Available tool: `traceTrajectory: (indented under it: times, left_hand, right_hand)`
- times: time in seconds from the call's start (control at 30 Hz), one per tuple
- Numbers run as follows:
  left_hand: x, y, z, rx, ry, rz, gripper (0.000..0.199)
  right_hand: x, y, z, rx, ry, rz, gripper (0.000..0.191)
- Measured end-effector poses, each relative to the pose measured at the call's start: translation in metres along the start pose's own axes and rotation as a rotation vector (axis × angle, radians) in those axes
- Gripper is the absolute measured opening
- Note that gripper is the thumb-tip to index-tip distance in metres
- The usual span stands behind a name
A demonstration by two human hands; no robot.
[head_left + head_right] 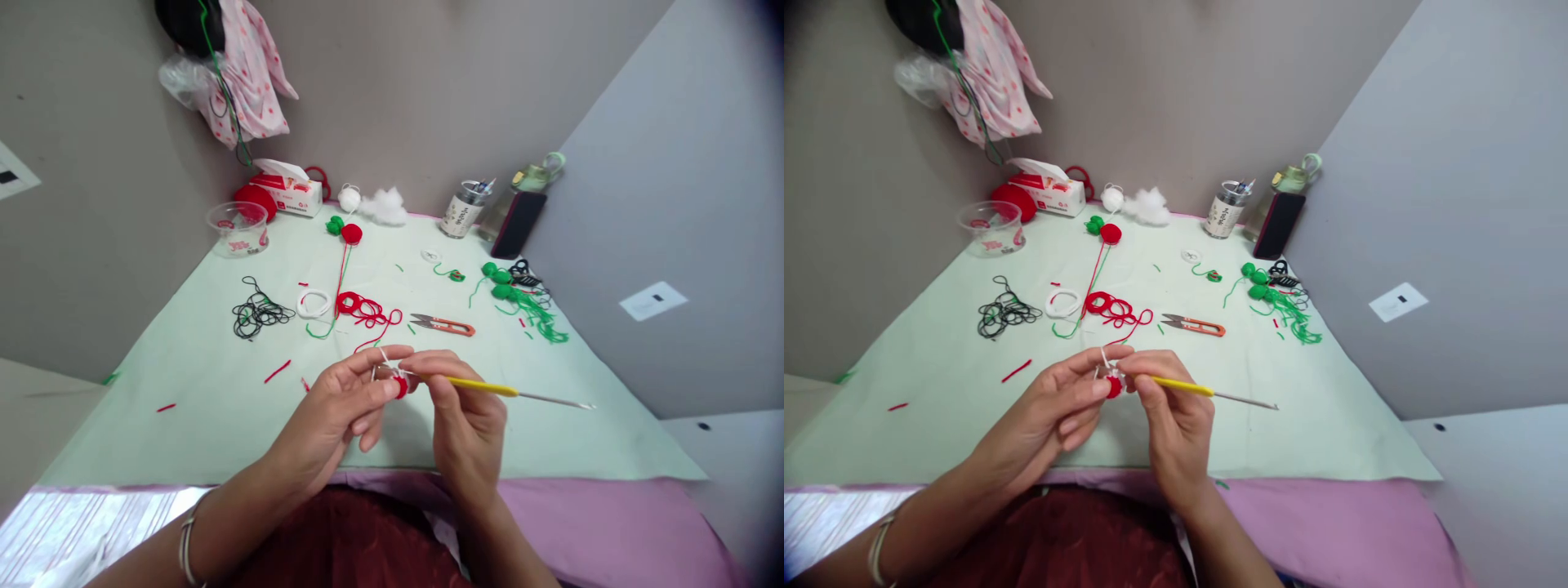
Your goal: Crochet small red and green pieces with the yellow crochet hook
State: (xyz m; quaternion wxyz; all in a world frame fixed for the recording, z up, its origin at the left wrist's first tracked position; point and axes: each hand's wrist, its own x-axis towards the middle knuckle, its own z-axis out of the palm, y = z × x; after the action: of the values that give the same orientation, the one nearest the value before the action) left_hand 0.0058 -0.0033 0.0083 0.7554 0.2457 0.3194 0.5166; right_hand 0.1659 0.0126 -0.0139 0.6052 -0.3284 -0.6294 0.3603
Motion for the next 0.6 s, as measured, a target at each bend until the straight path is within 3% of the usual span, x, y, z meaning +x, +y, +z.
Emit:
traceTrajectory:
  times: [0.2, 0.4, 0.53, 0.6]
  left_hand:
    - [0.0013, -0.0040, 0.0000, 0.041, 0.026, 0.053, 0.033]
    - [0.0030, -0.0022, -0.0023, -0.014, 0.015, -0.015, 0.043]
    - [0.0042, 0.0016, -0.0057, -0.066, 0.037, -0.027, 0.029]
    - [0.0038, 0.0011, -0.0048, -0.026, 0.036, 0.020, 0.028]
  right_hand:
    - [-0.0017, 0.0000, 0.0024, -0.079, 0.001, -0.025, 0.023]
    - [-0.0091, 0.0046, -0.0004, -0.408, -0.029, -0.349, 0.032]
    - [-0.0033, 0.0038, -0.0030, -0.065, 0.094, -0.077, 0.027]
    - [0.0005, 0.0024, -0.0016, 0.074, 0.087, 0.028, 0.025]
